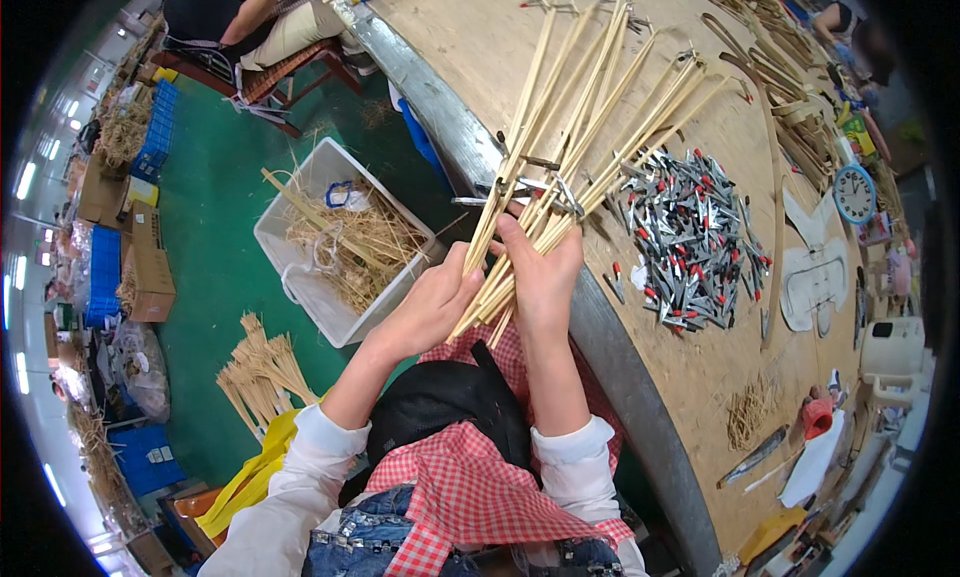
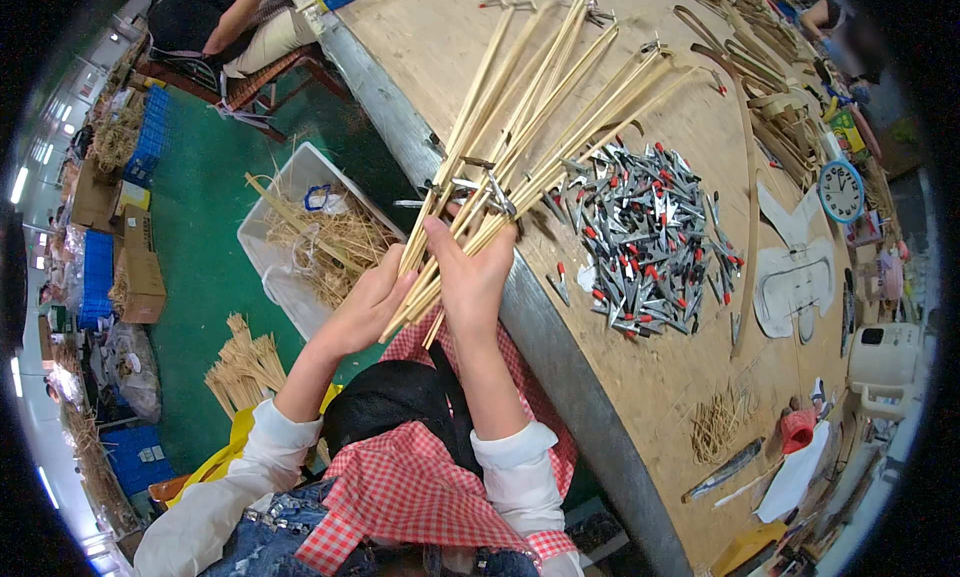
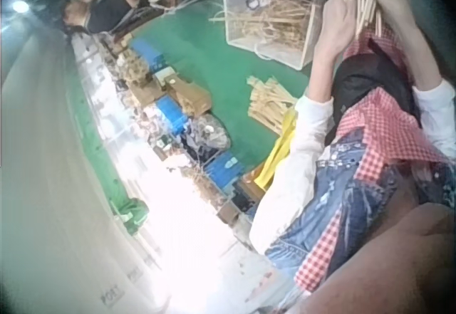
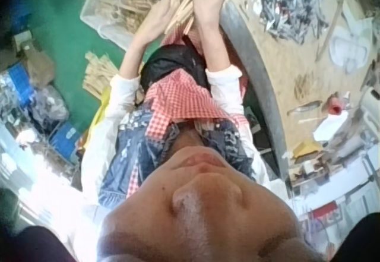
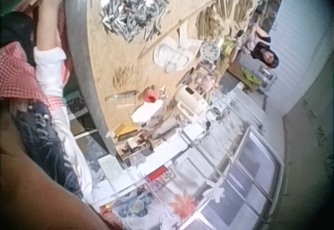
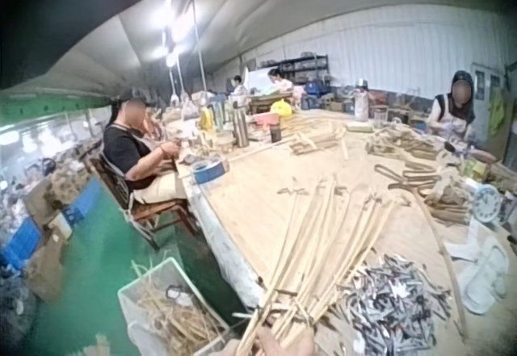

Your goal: Assembling and bundling bamboo sticks using metal clips in a manufacturing setting.

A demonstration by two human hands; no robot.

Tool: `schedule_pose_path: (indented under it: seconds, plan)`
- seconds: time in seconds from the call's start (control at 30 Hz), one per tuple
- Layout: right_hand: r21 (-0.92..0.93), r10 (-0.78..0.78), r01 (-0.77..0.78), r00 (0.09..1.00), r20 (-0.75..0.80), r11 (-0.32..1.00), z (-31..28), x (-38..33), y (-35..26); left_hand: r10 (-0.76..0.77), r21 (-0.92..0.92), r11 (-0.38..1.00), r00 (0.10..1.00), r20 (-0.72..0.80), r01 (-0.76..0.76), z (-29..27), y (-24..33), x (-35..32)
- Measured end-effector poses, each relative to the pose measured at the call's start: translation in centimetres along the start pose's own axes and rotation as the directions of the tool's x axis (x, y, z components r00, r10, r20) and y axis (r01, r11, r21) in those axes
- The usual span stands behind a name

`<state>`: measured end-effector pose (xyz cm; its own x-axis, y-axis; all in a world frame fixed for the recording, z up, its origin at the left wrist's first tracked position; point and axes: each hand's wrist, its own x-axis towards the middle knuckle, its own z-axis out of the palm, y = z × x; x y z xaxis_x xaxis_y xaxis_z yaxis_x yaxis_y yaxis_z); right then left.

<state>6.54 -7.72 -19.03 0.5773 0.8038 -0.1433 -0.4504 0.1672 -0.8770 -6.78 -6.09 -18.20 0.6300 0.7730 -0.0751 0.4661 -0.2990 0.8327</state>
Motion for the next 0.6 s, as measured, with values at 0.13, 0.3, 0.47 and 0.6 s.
schedule_pose_path:
  seconds: [0.13,0.3,0.47,0.6]
  plan:
    - [-0.085,-0.031,0.037,0.997,0.075,0.996,-0.1,0.5,0.1,-0.046,-0.142,0.988,0.989,0.138,0.066,0.2,-0.1,-0.4]
    - [-0.101,0.026,-0.019,0.997,0.071,0.995,0.6,0.3,-0.6,0.078,-0.434,0.900,0.968,0.240,0.035,-0.8,-1.2,-0.4]
    - [-0.204,-0.055,0.073,0.994,0.091,0.976,0.6,-0.6,0.0,0.143,-0.342,0.937,0.966,0.214,-0.063,-1.1,-1.0,-0.3]
    - [-0.292,-0.168,0.194,0.979,0.113,0.936,1.0,-2.4,-0.1,0.132,-0.628,0.774,0.948,0.289,0.083,-1.0,-1.9,-0.4]
